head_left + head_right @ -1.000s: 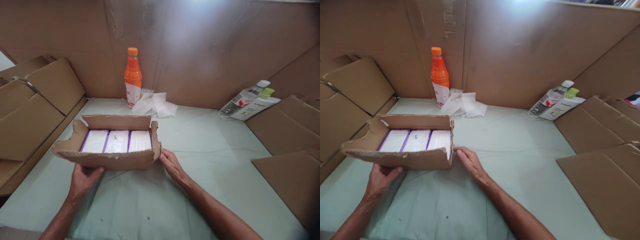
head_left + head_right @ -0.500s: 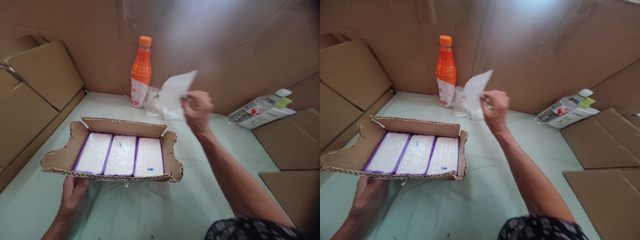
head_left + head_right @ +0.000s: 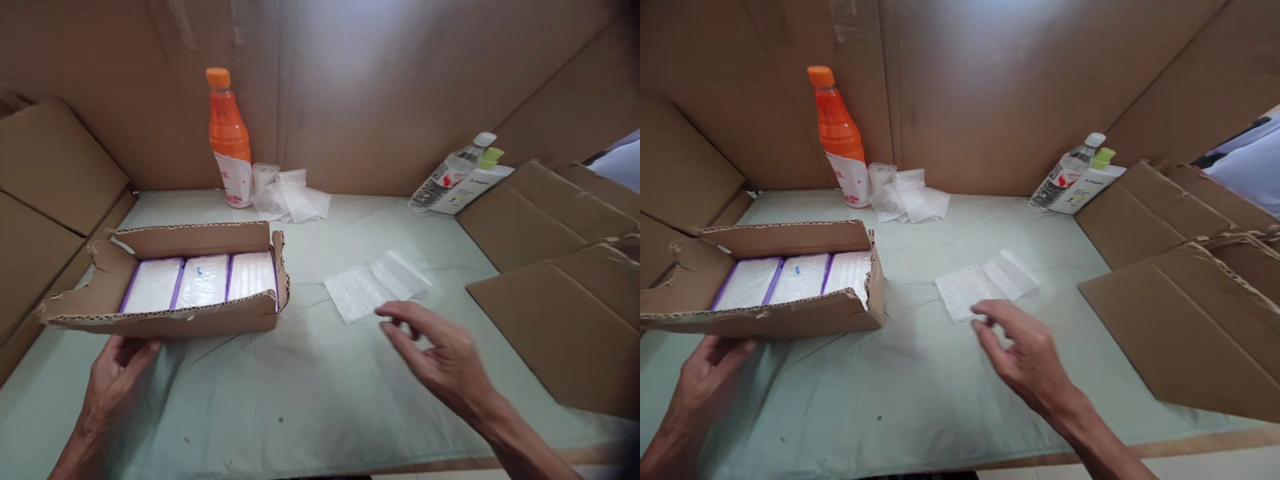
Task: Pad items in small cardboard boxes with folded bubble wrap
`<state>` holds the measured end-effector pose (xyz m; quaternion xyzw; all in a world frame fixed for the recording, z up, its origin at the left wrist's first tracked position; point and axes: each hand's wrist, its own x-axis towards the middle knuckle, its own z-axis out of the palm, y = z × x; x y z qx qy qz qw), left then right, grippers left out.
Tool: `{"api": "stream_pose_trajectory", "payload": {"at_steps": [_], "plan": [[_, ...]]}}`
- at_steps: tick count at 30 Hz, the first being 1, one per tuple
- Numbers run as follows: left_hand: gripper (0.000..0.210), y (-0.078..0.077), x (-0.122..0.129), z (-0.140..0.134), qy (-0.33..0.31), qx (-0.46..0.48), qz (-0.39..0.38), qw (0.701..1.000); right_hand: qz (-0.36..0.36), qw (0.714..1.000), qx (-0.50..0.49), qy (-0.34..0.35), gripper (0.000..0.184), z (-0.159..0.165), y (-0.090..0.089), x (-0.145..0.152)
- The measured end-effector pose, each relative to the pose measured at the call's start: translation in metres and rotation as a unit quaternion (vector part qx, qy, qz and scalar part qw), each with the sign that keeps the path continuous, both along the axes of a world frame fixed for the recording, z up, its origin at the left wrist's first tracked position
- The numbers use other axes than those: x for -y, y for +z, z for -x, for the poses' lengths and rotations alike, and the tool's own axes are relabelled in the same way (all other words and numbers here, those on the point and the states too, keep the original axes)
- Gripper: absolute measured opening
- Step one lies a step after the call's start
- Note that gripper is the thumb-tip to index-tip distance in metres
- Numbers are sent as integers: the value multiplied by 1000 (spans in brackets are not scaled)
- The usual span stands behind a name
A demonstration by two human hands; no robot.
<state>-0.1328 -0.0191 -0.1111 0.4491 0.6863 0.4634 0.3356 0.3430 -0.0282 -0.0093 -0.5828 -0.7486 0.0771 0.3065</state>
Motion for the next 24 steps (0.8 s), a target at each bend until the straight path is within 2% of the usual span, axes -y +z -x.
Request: {"api": "stream_pose_trajectory", "payload": {"at_steps": [2,6,8,11,15,18,21,24], "plan": [[61,8,4,1,-1,37,25,999,47,995,-52,73,31,36,-7,-21],[62,21,5,-9,10,59,6,998,126,964,-105,209,73,101,-43,-56],[61,24,-3,-20,7,53,-11,999,126,959,-137,213,74,119,-57,-65],[61,31,-30,-43,-38,62,-27,997,105,968,-185,129,62,125,-63,-76],[68,38,-83,-79,-140,86,-38,986,102,975,-196,25,59,111,-58,-101],[87,36,-104,-91,-154,91,-34,983,111,983,-149,7,61,84,-58,-106],[93,28,-90,-79,-106,44,-2,993,59,997,-55,6,52,40,-60,-89],[66,25,-54,-62,-99,-57,27,993,-4,994,86,-73,44,-14,-65,-70]]}}
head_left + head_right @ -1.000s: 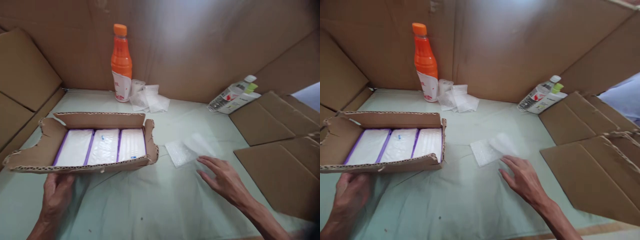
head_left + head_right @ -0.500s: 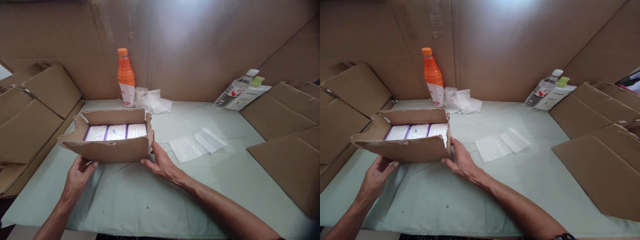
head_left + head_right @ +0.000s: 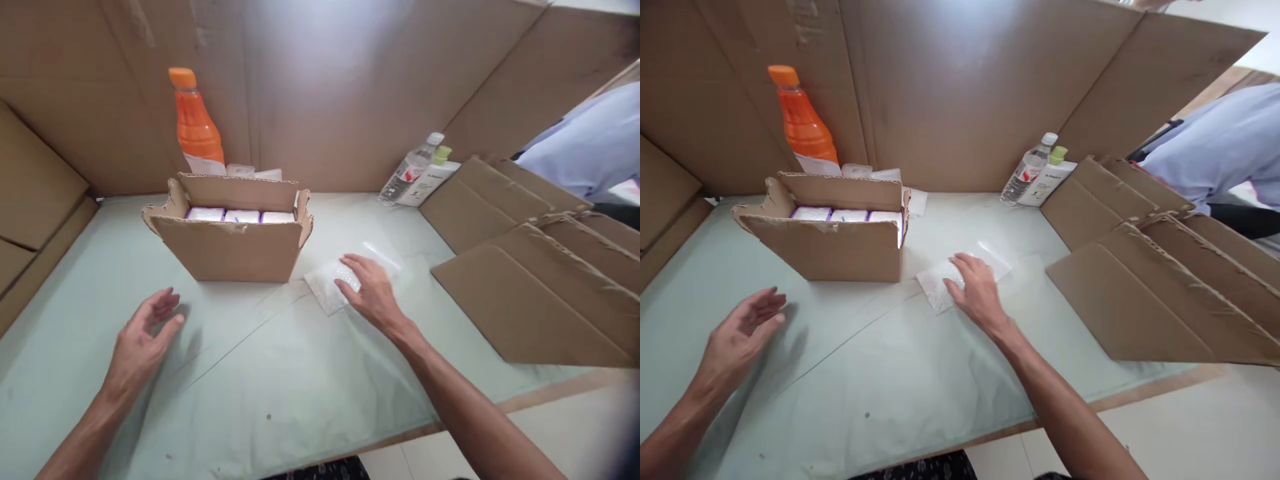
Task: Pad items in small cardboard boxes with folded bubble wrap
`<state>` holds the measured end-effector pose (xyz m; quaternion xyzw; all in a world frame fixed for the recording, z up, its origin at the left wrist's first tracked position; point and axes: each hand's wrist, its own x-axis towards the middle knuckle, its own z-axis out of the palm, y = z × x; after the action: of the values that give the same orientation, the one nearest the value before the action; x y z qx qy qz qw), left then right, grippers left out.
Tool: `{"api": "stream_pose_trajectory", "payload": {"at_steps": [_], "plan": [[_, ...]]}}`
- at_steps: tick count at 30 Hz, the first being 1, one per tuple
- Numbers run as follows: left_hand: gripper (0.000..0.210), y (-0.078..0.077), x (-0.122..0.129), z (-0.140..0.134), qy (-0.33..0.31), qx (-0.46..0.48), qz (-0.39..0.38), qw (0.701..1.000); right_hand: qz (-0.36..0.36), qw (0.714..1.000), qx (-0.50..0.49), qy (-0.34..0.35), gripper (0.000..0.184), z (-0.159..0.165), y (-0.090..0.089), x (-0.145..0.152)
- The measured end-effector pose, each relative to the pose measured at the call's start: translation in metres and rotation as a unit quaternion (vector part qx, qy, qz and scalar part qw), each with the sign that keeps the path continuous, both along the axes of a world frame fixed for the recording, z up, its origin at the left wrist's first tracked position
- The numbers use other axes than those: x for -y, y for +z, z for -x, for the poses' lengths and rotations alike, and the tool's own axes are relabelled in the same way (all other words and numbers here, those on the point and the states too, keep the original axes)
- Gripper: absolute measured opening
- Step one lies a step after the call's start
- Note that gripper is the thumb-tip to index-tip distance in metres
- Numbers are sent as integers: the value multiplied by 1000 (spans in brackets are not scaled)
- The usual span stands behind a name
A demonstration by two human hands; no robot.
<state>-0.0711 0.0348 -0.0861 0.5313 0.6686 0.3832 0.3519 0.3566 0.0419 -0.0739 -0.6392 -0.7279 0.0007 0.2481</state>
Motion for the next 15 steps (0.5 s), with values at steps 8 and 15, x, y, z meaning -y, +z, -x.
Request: {"api": "stream_pose_trajectory", "payload": {"at_steps": [8,15], "plan": [[25,36,27,-70,-218,-112,-165,955,28,990,36,-131,32,-51,33,18],[86,79,22,-172,-429,-41,-377,820,80,961,-90,247,21,-2,153,108]]}}
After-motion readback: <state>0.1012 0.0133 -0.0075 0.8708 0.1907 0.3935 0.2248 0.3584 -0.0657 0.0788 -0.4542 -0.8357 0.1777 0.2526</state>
